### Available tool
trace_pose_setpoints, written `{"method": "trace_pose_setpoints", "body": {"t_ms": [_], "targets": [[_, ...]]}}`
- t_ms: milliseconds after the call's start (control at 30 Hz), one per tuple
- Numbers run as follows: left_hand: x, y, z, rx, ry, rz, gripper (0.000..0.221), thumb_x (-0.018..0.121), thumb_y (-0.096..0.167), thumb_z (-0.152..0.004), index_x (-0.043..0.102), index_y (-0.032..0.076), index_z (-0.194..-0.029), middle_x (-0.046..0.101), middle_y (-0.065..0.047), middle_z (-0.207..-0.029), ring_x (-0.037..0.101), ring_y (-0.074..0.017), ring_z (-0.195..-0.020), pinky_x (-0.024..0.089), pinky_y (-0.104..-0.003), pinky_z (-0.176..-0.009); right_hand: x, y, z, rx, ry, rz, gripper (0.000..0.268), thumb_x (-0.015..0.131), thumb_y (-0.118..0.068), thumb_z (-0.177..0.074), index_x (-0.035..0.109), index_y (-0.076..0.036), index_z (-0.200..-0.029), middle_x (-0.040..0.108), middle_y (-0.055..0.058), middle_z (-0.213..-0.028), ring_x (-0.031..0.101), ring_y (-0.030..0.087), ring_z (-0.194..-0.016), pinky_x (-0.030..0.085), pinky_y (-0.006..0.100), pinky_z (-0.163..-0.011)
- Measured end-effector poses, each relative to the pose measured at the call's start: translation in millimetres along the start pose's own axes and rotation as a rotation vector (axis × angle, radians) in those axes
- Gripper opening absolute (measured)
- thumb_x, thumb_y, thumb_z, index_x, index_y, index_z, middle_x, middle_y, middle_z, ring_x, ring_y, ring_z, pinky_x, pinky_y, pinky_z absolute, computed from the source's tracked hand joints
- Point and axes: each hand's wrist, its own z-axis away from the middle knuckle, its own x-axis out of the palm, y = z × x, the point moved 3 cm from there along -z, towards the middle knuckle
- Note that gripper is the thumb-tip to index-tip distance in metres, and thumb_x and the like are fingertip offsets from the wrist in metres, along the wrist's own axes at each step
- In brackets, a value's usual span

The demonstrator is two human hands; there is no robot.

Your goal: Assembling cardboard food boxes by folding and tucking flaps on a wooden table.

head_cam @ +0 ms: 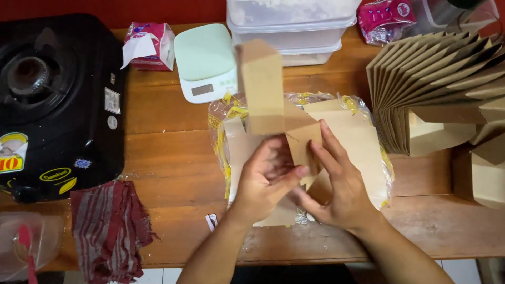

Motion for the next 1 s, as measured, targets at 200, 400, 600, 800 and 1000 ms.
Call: {"method": "trace_pose_setpoints", "body": {"t_ms": [200,400,600,800,1000], "targets": [[-12.2,-14.4,8.7,-0.005,0.206,-0.01,0.008,0.068,0.01,-0.09,0.064,0.003,-0.092,0.072,-0.006,-0.095,0.065,-0.012,-0.093,0.051,-0.028,-0.089,-9.5,12.8,14.2,0.193,-0.009,-0.124,0.058,0.04,0.015,-0.084,0.036,0.005,-0.141,0.051,0.022,-0.144,0.056,0.031,-0.133,0.046,0.032,-0.112],[1.6,5.3,6.7,0.125,0.0,-0.038,0.022,0.058,0.012,-0.097,0.067,-0.003,-0.111,0.071,-0.009,-0.107,0.066,-0.0193,-0.108,0.05,-0.033,-0.104,-24.5,11.8,12.5,0.057,-0.091,-0.272,0.044,0.051,-0.011,-0.096,0.042,-0.002,-0.139,0.044,0.031,-0.143,0.051,0.042,-0.135,0.047,0.045,-0.112],[-4.4,-23.4,8.2,0.0,0.047,0.125,0.035,0.061,0.006,-0.093,0.052,-0.004,-0.125,0.065,-0.017,-0.12,0.062,-0.024,-0.114,0.051,-0.034,-0.1,-32.2,17.8,7.0,0.135,0.027,-0.263,0.036,0.058,-0.021,-0.093,0.056,0.0,-0.122,0.054,0.026,-0.125,0.058,0.036,-0.121,0.05,0.043,-0.105],[13.9,-7.4,-5.8,0.153,0.055,-0.143,0.028,0.068,0.004,-0.089,0.064,-0.009,-0.112,0.071,-0.014,-0.099,0.063,-0.014,-0.093,0.055,-0.036,-0.087,-19.2,35.3,19.7,0.136,0.246,-0.339,0.024,0.078,-0.013,-0.077,0.065,0.004,-0.087,0.053,0.027,-0.114,0.066,0.036,-0.098,0.056,0.048,-0.086],[16.5,4.5,-6.6,0.129,0.068,-0.192,0.03,0.073,0.005,-0.083,0.067,-0.005,-0.111,0.07,-0.01,-0.098,0.061,-0.0124,-0.092,0.055,-0.034,-0.086,-8.2,40.5,29.9,0.244,0.315,-0.308,0.026,0.076,-0.014,-0.082,0.055,0.002,-0.084,0.051,0.023,-0.114,0.062,0.033,-0.1,0.053,0.043,-0.089]]}}
